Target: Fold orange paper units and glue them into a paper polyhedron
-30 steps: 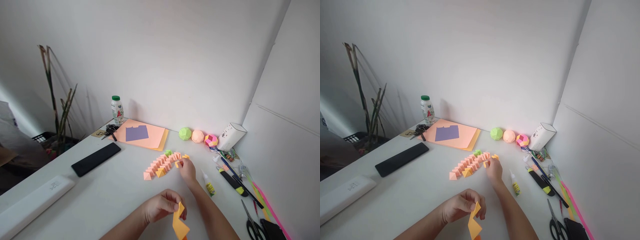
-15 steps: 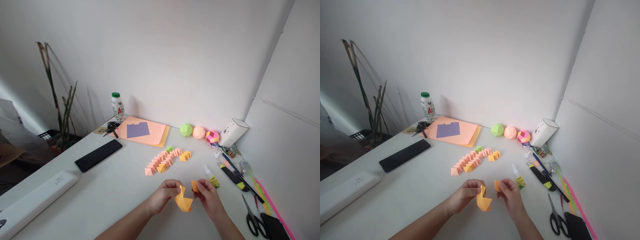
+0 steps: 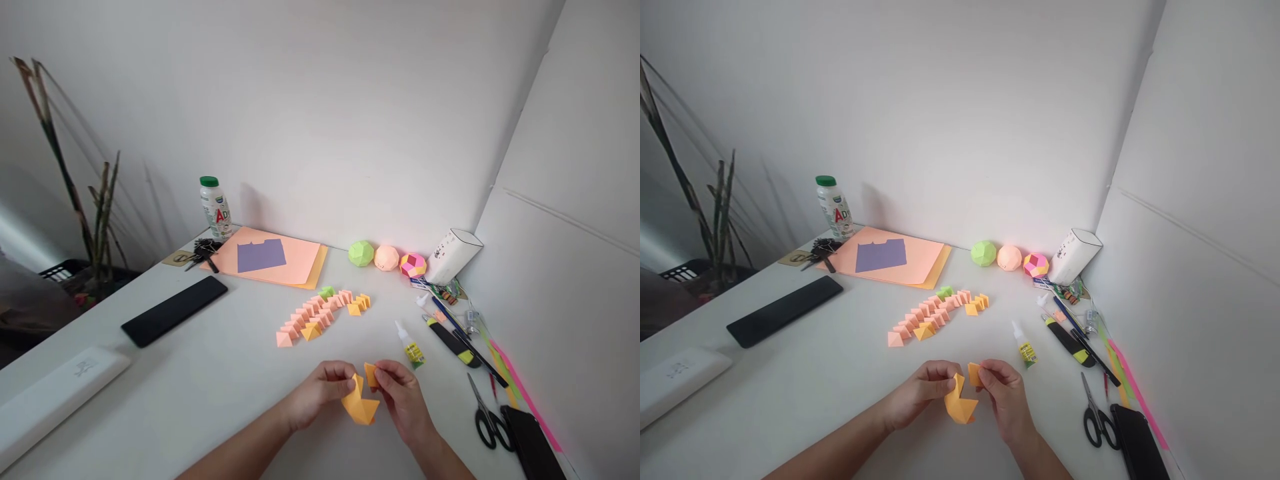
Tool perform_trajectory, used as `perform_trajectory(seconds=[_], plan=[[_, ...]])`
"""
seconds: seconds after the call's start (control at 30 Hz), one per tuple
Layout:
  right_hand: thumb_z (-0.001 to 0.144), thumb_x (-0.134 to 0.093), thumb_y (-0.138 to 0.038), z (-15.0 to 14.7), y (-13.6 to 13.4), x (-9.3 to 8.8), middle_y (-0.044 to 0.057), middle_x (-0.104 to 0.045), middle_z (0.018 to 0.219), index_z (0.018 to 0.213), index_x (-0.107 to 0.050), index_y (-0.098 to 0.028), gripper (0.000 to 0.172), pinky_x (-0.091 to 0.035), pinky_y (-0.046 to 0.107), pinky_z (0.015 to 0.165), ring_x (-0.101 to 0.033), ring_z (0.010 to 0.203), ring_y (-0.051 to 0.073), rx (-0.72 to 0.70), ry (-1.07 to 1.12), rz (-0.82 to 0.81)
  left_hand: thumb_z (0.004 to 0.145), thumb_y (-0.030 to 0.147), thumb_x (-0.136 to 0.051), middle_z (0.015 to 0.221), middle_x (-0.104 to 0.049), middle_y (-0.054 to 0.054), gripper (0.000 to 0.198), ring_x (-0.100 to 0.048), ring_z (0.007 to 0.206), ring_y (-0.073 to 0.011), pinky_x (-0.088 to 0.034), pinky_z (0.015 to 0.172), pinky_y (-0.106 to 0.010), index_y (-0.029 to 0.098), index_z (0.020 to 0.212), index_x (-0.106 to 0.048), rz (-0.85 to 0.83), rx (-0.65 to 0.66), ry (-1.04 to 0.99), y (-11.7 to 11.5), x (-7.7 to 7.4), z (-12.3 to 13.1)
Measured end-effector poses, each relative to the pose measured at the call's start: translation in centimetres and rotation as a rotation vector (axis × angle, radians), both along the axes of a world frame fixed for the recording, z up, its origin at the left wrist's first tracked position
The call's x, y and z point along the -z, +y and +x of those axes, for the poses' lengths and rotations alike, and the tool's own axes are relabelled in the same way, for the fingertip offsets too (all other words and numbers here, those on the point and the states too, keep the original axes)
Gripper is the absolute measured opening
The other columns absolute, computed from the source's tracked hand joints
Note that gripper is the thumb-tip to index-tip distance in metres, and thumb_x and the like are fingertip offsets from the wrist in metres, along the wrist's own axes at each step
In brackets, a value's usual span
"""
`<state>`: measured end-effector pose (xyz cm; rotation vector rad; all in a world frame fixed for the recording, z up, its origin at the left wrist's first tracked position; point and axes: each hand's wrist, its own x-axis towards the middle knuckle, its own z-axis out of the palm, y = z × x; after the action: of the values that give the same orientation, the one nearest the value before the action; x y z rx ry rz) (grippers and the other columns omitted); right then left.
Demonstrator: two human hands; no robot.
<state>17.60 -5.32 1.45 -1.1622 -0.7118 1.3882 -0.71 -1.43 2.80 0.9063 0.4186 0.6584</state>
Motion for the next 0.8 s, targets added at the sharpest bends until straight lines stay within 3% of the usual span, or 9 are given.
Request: perform_trajectory(seconds=[0.33, 0.8], plan=[[0.057, -0.082, -0.029, -0.49, -0.26, -0.65, 0.003, -0.067, 0.068, 0.073, -0.072, -0.017, 0.022, -0.047, 0.029, 0.063, -0.058, 0.063, 0.015, 0.02, 0.015, -0.061, 0.075, 0.034, -0.065, 0.072, -0.063, -0.005, 0.022, -0.056, 0.068, -0.0169, -0.042, 0.069, -0.031, 0.012, 0.07, -0.064, 0.008, -0.014, -0.018, -0.1, -0.05, -0.09], [0.06, -0.081, -0.027, -0.81, -0.76, -0.57, 0.002, -0.066, 0.07, 0.074, -0.072, -0.018, 0.019, -0.047, 0.026, 0.062, -0.058, 0.068, 0.015, -0.001, 0.045, -0.072, 0.078, 0.039, -0.06, 0.075, -0.064, -0.005, 0.026, -0.058, 0.071, -0.0176, -0.043, 0.069, -0.031, 0.014, 0.072, -0.06, 0.085, -0.008, 0.07, -0.05, 0.0, -0.27]])
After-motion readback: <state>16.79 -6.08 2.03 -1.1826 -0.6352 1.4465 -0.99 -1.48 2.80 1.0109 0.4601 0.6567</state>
